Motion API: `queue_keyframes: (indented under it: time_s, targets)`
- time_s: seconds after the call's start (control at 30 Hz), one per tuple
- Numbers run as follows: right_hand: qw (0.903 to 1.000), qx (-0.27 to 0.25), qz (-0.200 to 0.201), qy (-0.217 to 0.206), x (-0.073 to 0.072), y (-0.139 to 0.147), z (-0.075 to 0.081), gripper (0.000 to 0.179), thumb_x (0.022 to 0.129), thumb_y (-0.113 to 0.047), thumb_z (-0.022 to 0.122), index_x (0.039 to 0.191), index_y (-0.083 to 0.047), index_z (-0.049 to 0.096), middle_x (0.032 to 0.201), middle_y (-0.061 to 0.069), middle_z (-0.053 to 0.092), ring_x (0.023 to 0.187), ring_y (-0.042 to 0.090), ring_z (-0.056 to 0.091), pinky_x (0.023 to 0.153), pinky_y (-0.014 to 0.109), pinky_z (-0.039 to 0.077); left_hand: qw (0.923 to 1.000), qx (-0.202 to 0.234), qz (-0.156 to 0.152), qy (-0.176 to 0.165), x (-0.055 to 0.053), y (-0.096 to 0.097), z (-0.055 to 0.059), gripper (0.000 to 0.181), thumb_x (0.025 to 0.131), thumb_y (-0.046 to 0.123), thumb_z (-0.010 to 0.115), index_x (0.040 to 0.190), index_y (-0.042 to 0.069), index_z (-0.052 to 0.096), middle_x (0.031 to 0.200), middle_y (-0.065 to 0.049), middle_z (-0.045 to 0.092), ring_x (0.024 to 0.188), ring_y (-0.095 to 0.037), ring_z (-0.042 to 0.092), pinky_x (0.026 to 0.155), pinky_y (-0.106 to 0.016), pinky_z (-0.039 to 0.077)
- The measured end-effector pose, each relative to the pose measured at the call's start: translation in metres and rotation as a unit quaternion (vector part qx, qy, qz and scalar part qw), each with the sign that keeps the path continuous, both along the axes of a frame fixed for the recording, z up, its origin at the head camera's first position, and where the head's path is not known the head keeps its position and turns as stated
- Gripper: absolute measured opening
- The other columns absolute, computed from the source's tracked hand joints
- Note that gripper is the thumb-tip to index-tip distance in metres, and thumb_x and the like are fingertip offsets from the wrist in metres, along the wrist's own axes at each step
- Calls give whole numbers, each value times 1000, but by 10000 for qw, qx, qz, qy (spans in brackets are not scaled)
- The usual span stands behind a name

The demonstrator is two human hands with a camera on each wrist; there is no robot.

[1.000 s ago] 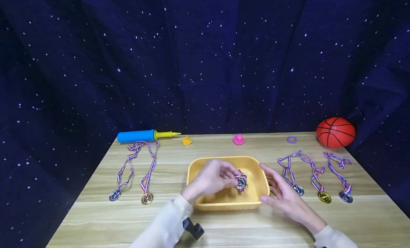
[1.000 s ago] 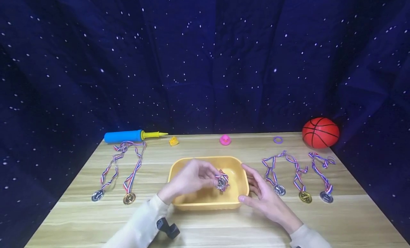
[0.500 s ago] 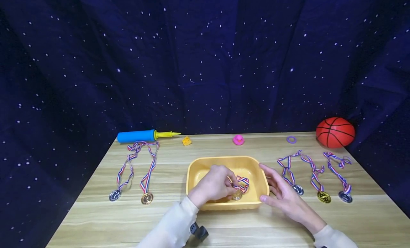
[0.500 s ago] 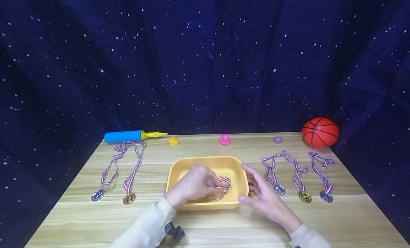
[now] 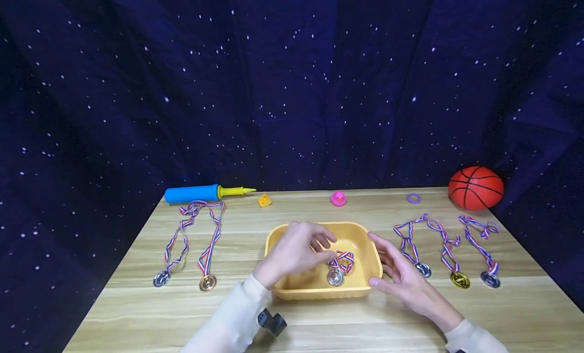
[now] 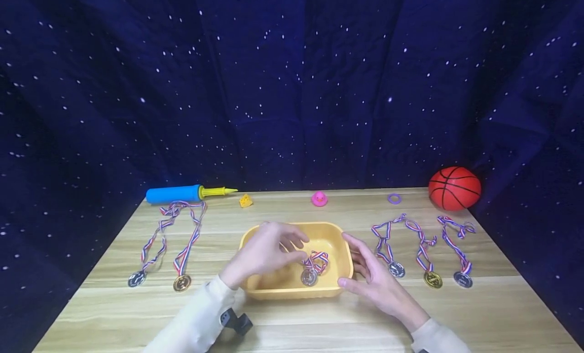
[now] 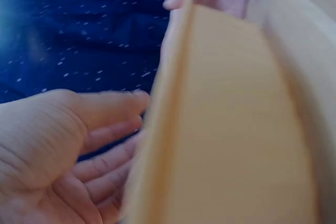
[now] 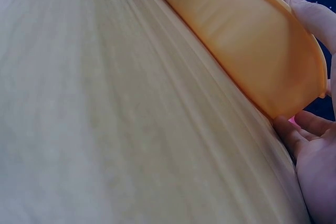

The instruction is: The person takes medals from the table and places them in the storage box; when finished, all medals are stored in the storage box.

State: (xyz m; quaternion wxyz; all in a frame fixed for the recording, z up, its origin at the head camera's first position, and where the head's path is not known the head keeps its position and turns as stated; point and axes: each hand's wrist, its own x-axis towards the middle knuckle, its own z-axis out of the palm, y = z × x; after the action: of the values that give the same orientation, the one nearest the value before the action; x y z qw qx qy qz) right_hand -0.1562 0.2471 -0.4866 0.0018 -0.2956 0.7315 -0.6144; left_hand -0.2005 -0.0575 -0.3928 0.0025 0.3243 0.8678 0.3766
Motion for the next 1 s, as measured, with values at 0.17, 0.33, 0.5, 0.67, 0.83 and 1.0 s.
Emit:
queue_keyframes:
  time_s: [0.17, 0.33, 0.5, 0.67, 0.83, 1.0]
  targets:
    - [10000, 9, -71, 15, 0, 1, 2, 89, 99, 10, 73, 174, -5, 28, 170, 34, 37, 145, 23, 60, 119, 22, 49, 9982, 417, -46, 430, -7, -23, 16, 33, 93, 15, 91, 124, 11, 82, 119, 0, 83, 103, -20, 80, 92, -34, 66]
    - [10000, 2, -48, -22, 0, 2, 1, 89, 99, 10, 73, 174, -5, 28, 169, 34, 38, 144, 23, 60, 119, 21, 49, 9958, 666, 165, 602, -10, -56, 26, 44, 92, 17, 93, 134, 16, 78, 127, 2, 80, 112, -19, 78, 100, -36, 64]
    - [10000, -1, -62, 3, 1, 2, 0, 89, 99, 10, 74, 174, -5, 28, 169, 34, 39, 144, 24, 61, 118, 21, 49, 9926, 794, 516, 762, -8, -93, 32, 55, 90, 18, 96, 140, 18, 74, 133, 5, 77, 118, -17, 74, 104, -40, 63]
    - [10000, -21, -50, -45, 1, 0, -1, 88, 99, 10, 73, 174, -4, 28, 170, 35, 37, 144, 24, 60, 119, 22, 49, 9883, 831, 815, 986, -2, -133, 27, 58, 90, 17, 96, 144, 18, 73, 138, 6, 74, 124, -18, 72, 104, -41, 63]
    - [10000, -23, -27, -72, 1, -1, -1, 88, 100, 10, 72, 174, -4, 27, 167, 36, 39, 143, 26, 61, 119, 22, 49, 9823, 716, 1256, 1187, 12, -174, 2, 49, 92, 17, 94, 137, 21, 76, 132, 6, 77, 117, -17, 71, 95, -36, 62]
    - [10000, 13, -70, -52, 0, 1, -1, 89, 99, 10, 73, 175, -6, 28, 166, 35, 41, 142, 27, 62, 119, 22, 49, 9798, 506, 1627, 1044, 23, -203, -27, 49, 91, 18, 95, 136, 25, 77, 127, 7, 77, 109, -18, 70, 89, -34, 62]
